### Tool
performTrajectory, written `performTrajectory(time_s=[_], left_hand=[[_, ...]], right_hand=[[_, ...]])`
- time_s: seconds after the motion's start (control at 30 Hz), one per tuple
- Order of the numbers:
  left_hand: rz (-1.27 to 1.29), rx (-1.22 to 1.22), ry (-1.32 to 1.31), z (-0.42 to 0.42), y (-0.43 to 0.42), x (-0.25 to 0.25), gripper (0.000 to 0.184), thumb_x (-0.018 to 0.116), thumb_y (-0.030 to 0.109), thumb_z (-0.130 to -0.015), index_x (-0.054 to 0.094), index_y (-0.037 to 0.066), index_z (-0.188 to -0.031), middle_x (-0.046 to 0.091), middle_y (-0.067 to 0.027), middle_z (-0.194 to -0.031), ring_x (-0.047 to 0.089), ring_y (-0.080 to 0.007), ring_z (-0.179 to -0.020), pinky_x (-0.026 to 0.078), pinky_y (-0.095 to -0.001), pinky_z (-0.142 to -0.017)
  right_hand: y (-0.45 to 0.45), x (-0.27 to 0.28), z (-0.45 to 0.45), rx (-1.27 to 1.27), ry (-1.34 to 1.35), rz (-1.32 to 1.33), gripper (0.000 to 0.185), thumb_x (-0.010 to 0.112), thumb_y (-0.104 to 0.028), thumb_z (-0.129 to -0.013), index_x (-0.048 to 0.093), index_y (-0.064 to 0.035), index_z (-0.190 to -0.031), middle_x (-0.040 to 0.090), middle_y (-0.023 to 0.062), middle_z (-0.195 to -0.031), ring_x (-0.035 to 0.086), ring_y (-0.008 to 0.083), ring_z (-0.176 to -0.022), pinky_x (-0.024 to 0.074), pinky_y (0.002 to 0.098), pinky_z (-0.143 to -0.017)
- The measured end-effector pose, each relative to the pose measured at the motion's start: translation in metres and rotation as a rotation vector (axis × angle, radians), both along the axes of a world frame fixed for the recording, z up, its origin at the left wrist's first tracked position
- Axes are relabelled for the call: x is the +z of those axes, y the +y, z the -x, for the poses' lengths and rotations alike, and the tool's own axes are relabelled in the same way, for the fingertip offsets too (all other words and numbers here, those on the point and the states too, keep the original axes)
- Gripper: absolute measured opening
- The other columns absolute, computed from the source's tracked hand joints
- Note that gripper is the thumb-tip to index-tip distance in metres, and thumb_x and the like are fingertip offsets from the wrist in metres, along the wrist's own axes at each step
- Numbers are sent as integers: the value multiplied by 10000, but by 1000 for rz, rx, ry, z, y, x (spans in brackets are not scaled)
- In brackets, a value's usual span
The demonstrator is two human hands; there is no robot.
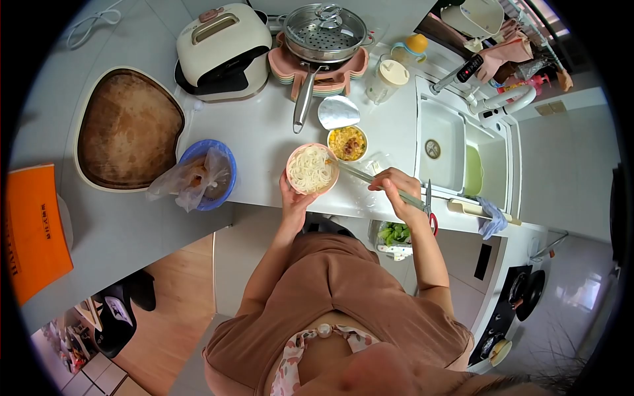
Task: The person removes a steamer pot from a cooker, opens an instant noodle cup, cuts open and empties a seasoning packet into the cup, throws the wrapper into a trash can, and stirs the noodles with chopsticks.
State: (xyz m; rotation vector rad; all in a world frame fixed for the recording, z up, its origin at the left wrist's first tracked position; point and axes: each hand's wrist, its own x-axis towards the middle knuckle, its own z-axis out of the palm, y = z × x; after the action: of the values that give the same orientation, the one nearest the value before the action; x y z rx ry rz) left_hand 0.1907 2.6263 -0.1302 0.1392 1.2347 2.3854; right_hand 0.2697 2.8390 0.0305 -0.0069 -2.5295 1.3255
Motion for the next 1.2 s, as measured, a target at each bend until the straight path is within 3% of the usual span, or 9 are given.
performTrajectory(time_s=[0.17,0.27,0.53,0.67,0.8,0.9,0.97,1.03,1.2], left_hand=[[5,-8,-1,1,-1,0,820,595,-109,-744,170,170,-1386,334,-75,-1373,404,-247,-1240,470,-401,-950],[-1,-25,-108,2,-3,0,883,617,-130,-713,138,163,-1395,319,-76,-1377,370,-222,-1260,394,-379,-1013],[8,-15,-114,2,-5,-5,895,616,-135,-710,131,166,-1399,323,-75,-1375,370,-219,-1258,389,-378,-1012],[38,-15,-42,3,-7,-7,818,599,-101,-754,162,177,-1387,328,-76,-1373,391,-239,-1250,453,-390,-962],[17,-15,-63,3,-7,-6,839,600,-120,-739,160,176,-1389,328,-77,-1373,386,-233,-1250,432,-386,-978],[-11,-25,-109,4,-5,-2,879,609,-146,-709,150,161,-1393,330,-76,-1366,376,-218,-1251,392,-374,-1010],[-5,-39,-101,5,-4,-3,872,608,-148,-709,156,161,-1389,332,-76,-1363,378,-217,-1249,393,-372,-1009],[-4,-37,-88,4,-3,-4,870,611,-144,-710,157,161,-1387,333,-78,-1362,381,-218,-1248,393,-374,-1009],[7,-44,-90,5,-3,3,872,620,-131,-714,151,163,-1387,328,-85,-1367,380,-221,-1251,391,-377,-1012]], right_hand=[[2,6,-7,-81,70,101,389,424,-222,-957,620,29,-734,622,114,-730,619,203,-664,495,292,-612],[15,0,-9,-178,83,141,424,407,-254,-964,614,40,-740,620,121,-718,628,200,-659,496,284,-612],[41,-36,-5,-275,-65,142,395,457,-264,-953,607,61,-786,595,118,-744,656,209,-677,496,273,-620],[43,-27,-9,-316,-43,112,408,449,-270,-953,608,66,-785,592,129,-756,655,217,-679,495,279,-612],[39,-9,-12,-374,72,225,412,443,-258,-946,607,76,-769,602,140,-756,651,227,-658,494,286,-607],[38,-10,-14,-217,121,124,413,446,-259,-945,607,78,-768,612,147,-762,650,237,-650,499,291,-618],[24,-10,-11,-148,87,240,323,499,-189,-914,638,49,-746,635,133,-733,628,218,-676,509,303,-631],[14,-3,-7,-72,33,179,287,509,-162,-911,635,55,-770,624,128,-743,630,205,-674,517,292,-615],[8,-12,1,-61,7,216,282,516,-165,-915,631,57,-784,606,120,-735,634,198,-661,521,276,-584]])
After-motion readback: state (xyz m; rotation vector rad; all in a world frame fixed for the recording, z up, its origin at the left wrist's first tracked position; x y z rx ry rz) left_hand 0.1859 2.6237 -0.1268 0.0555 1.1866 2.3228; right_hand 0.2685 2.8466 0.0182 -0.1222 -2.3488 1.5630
